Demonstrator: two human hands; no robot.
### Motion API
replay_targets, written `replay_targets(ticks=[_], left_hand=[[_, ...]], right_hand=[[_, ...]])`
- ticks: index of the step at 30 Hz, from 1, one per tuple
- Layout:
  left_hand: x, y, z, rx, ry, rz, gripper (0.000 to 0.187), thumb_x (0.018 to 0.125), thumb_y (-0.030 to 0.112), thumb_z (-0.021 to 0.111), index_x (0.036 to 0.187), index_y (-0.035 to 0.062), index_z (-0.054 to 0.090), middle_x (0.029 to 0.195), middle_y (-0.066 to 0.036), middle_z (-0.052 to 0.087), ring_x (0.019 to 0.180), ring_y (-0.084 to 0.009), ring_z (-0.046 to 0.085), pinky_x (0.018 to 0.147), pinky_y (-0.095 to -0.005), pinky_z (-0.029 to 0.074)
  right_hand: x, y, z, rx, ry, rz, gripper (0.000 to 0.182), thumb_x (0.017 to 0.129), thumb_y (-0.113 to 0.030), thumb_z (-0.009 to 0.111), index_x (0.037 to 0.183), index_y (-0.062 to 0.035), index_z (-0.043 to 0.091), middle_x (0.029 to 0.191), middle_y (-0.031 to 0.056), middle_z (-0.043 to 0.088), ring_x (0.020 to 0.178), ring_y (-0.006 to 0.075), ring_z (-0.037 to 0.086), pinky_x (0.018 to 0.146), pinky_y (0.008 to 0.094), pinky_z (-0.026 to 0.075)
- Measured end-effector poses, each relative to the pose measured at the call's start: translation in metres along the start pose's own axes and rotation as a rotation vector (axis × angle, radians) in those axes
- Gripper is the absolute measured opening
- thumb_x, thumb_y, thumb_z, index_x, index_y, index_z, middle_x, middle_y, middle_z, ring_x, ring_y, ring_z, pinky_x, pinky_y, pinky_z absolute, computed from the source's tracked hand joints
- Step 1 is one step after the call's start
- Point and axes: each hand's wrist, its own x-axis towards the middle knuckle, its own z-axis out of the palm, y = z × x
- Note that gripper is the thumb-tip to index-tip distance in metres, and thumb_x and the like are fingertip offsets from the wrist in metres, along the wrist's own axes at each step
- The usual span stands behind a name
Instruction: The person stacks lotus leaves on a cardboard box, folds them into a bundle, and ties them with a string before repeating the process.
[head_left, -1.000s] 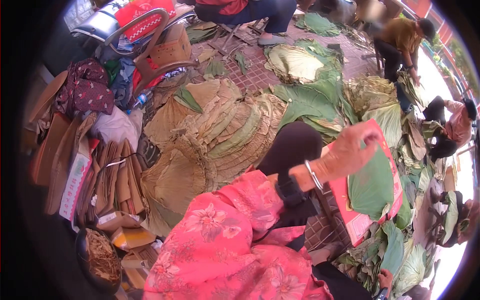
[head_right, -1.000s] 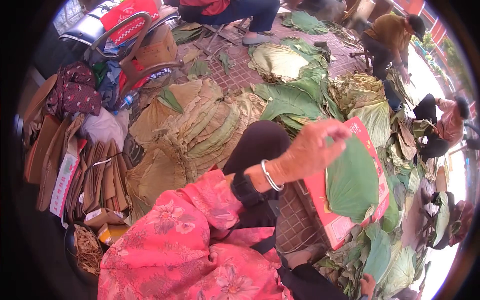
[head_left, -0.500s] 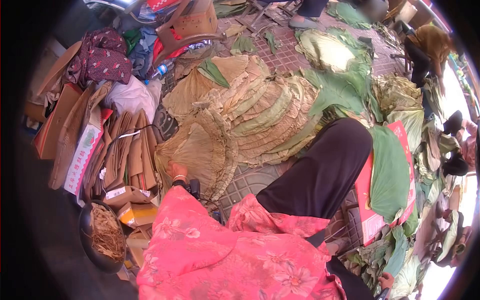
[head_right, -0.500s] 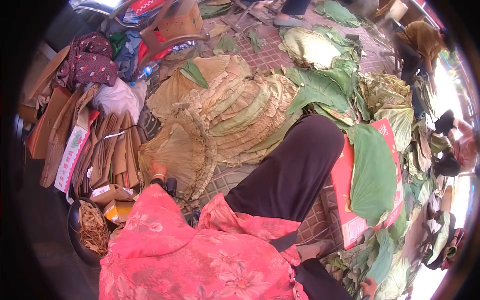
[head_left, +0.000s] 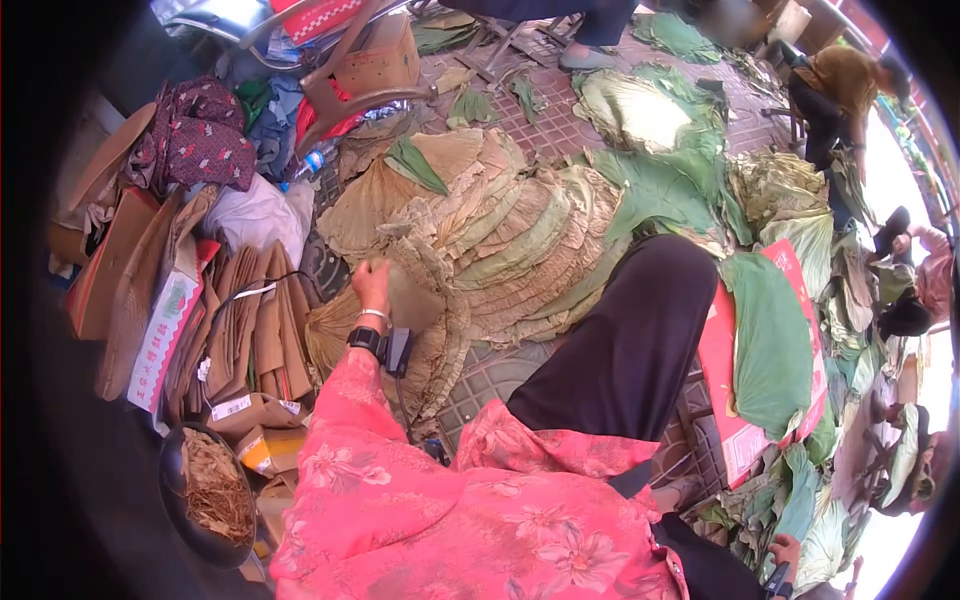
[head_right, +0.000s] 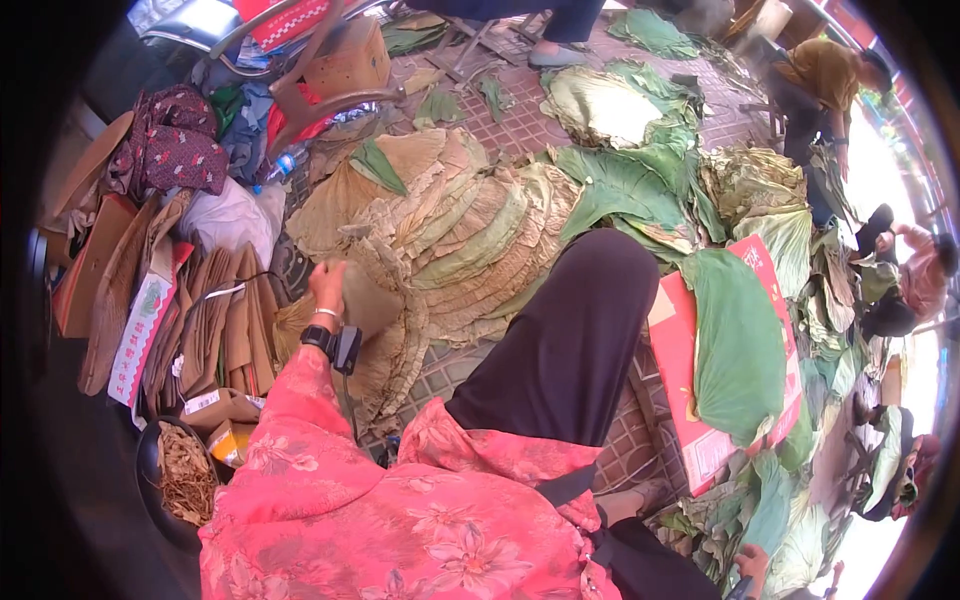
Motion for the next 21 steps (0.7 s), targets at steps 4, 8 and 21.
replay_targets(ticks=[4,8,21], left_hand=[[-0.010,0.197,0.051,-1.253,-0.486,-0.206,0.018,0.076,0.004,0.062,0.093,0.0032,0.057,0.086,-0.003,0.060,0.077,-0.0159,0.058,0.071,-0.0297,0.048],[-0.091,0.368,0.082,-1.618,-1.114,-0.137,0.027,0.079,0.001,0.057,0.106,0.0025,0.055,0.100,-0.008,0.061,0.093,-0.0194,0.059,0.084,-0.0330,0.048],[-0.429,0.399,0.125,-1.231,-1.964,-0.741,0.025,0.081,0.002,0.056,0.105,0.0096,0.054,0.098,-0.005,0.062,0.088,-0.0195,0.060,0.071,-0.0345,0.051]], right_hand=[[-0.011,-0.053,-0.008,0.098,0.234,-0.269,0.052,0.065,-0.005,0.062,0.115,0.0045,0.051,0.107,0.0172,0.058,0.095,0.0266,0.057,0.086,0.0348,0.044],[-0.049,-0.175,-0.009,0.375,0.270,-0.457,0.049,0.071,-0.006,0.060,0.119,0.0029,0.050,0.109,0.0145,0.058,0.102,0.0236,0.055,0.090,0.0334,0.041],[-0.079,-0.313,0.085,1.927,-0.422,-0.735,0.055,0.082,-0.044,0.059,0.124,-0.0114,0.046,0.119,0.0091,0.053,0.112,0.0230,0.047,0.091,0.0399,0.037]])
